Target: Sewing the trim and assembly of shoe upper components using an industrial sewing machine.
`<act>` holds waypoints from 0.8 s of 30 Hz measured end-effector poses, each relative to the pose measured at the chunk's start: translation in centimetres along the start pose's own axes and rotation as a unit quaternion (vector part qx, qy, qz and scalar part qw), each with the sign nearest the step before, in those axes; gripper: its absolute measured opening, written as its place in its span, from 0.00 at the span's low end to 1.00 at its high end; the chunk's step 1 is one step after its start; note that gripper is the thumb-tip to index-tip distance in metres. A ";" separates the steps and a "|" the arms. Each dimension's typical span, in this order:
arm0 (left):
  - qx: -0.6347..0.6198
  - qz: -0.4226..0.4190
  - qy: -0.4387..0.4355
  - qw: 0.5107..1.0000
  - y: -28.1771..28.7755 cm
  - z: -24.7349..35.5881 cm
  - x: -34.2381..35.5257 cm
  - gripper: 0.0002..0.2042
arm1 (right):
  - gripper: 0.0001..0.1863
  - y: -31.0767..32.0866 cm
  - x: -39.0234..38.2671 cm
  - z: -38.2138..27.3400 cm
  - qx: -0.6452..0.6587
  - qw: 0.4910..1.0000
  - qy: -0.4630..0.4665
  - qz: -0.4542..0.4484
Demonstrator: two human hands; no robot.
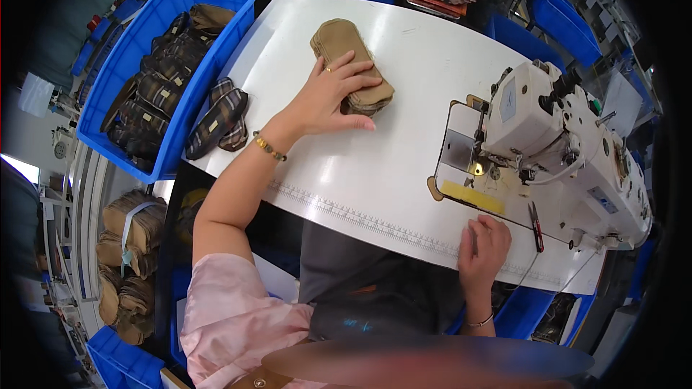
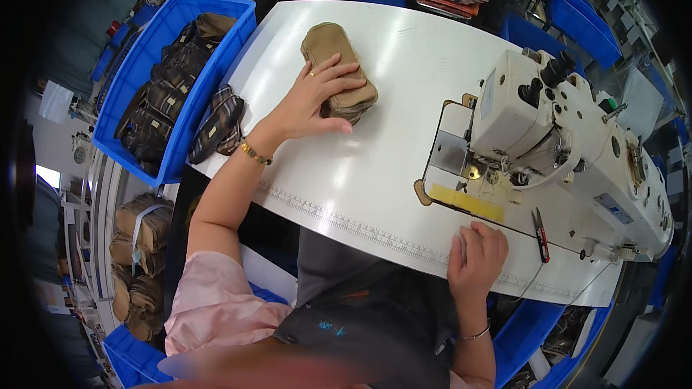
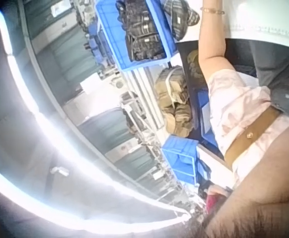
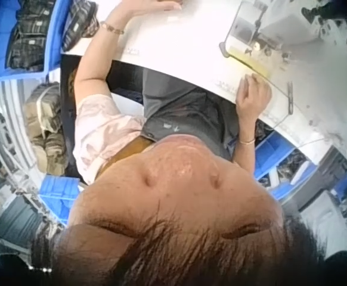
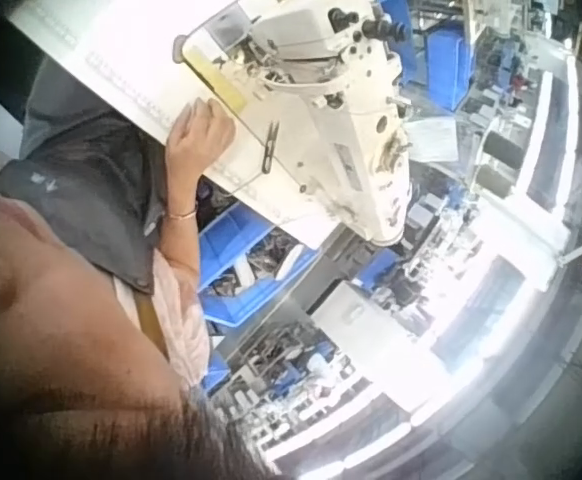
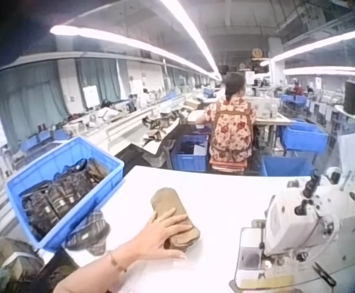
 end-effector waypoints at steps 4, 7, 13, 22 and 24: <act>-0.048 -0.065 -0.003 0.997 1.3 3.3 -2.2 0.26 | 0.10 0.1 -0.1 0.1 -0.008 1.000 0.002 0.009; 0.031 -0.097 -0.008 0.995 2.5 4.6 -3.6 0.22 | 0.10 0.1 -0.1 0.1 -0.008 1.000 0.005 0.014; 0.189 -0.097 0.068 0.975 3.6 6.7 -5.8 0.20 | 0.10 0.3 -0.2 -0.1 -0.004 1.000 0.008 0.020; 0.344 0.011 0.057 0.937 2.7 2.0 -5.0 0.10 | 0.10 0.5 -0.2 -0.1 0.006 0.999 0.013 0.032; 0.310 0.037 0.046 0.949 3.3 0.0 -4.5 0.09 | 0.10 0.6 -0.1 -0.2 0.009 0.999 0.017 0.035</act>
Point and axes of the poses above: each hand's wrist, its own x-axis towards the middle knuckle, its own y-axis out of the back of the hand, z = x × y, the point moved 9 cm from there along x, towards the middle knuckle, and after that the axes turned 3 degrees about z, right-handed, at the moved point
